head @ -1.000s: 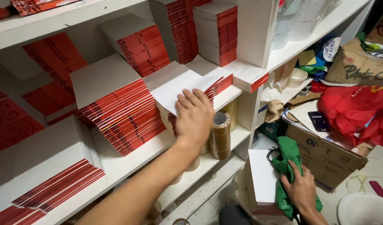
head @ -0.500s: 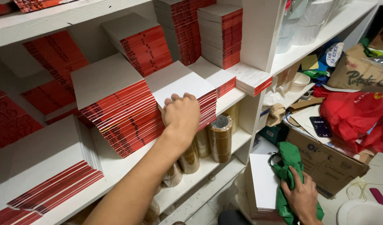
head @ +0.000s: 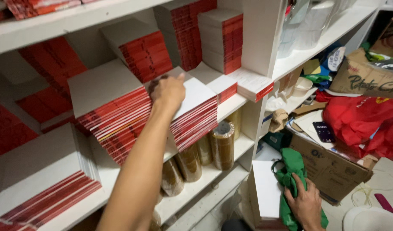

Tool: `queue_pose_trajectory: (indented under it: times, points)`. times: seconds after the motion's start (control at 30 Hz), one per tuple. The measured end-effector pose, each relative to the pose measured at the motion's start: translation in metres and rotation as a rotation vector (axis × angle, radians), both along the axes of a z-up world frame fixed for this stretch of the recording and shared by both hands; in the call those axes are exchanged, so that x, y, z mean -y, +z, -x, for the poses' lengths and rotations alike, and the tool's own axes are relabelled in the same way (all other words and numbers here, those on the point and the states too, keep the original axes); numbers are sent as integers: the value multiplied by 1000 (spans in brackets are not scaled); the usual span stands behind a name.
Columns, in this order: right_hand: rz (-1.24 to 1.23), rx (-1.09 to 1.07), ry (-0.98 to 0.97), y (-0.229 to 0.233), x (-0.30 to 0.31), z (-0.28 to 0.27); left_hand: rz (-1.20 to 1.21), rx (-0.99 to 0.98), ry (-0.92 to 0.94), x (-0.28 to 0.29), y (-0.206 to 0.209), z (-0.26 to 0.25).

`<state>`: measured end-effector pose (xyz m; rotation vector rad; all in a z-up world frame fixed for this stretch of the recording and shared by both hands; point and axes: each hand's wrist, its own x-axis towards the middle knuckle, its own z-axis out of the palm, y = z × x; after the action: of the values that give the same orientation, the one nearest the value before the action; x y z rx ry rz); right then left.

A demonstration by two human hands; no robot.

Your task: The person picks up notebooks from a shelf, wipes the front and back covers with a cloth, and places them back onto the shelf into organized stacks.

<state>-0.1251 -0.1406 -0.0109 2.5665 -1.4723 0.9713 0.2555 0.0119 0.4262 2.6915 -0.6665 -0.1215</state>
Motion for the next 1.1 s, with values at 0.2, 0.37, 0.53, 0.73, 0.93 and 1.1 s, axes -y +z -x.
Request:
queue_pose_trajectory:
  times: [0.2,0.37,0.53,0.73,0.93,1.1]
  points:
    - [-74,-78,-66,-18,8,0,-229,80,158,24,-27,-38]
    - [16,-30,-50,-23,10,2,-278,14,195,26,-17,-49]
    - [-75,-37,-45,-10,4,2,-373,79,137,22,-11,-53]
    - [-101,-4,-14,-4,0,3,-359,122,141,24,-11,-52]
    - [-73,-73,-40,-2,0,1,-344,114,232,27,-18,-55]
    - [-91,-84,-38,-3,0,2,-360,202,178,24,-21,-51]
